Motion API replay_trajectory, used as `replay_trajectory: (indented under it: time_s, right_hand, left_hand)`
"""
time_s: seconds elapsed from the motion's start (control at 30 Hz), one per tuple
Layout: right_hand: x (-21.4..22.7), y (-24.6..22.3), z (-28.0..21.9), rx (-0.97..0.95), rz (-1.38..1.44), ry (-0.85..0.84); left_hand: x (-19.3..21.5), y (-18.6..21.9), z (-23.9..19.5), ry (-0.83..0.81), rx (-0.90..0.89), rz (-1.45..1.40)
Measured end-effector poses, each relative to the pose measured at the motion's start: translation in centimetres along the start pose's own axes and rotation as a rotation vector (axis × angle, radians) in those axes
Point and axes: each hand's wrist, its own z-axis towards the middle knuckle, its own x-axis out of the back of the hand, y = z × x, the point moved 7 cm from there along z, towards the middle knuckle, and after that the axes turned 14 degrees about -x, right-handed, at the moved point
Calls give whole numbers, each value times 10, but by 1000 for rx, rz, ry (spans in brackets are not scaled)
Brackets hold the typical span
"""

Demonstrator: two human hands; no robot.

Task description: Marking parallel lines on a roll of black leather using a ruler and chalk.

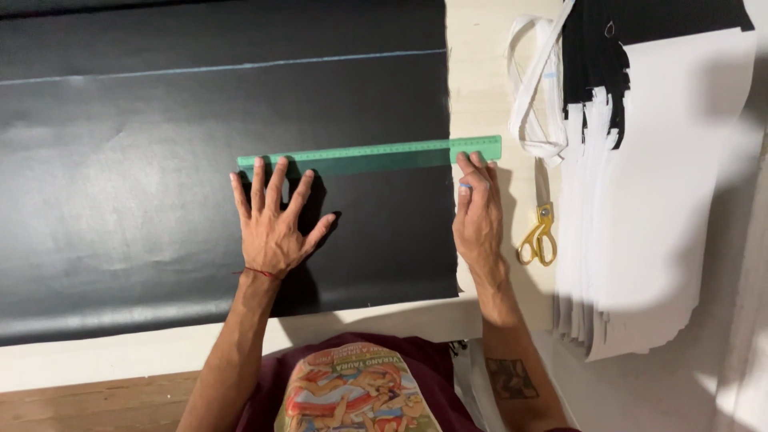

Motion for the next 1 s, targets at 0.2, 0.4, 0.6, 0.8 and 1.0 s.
replay_trajectory:
  time_s: [0.2, 0.4, 0.6, 0.8, 1.0]
  right_hand:
    - [-5, 5, 21, 17, 12, -22]
    - [-7, 7, 32, 10, 6, -16]
    - [-13, 11, 31, -1, -9, 1]
    - [-12, 9, 32, -5, -21, 3]
    - [-14, 11, 32, -14, -17, -5]
  left_hand:
    - [-5, -7, 12, -49, 21, -65]
    - [-9, -21, 30, -70, -8, -71]
    - [-10, -21, 30, -83, 9, -97]
    - [-11, -22, 32, -81, -2, -105]
    - [-10, -22, 31, -64, -18, -70]
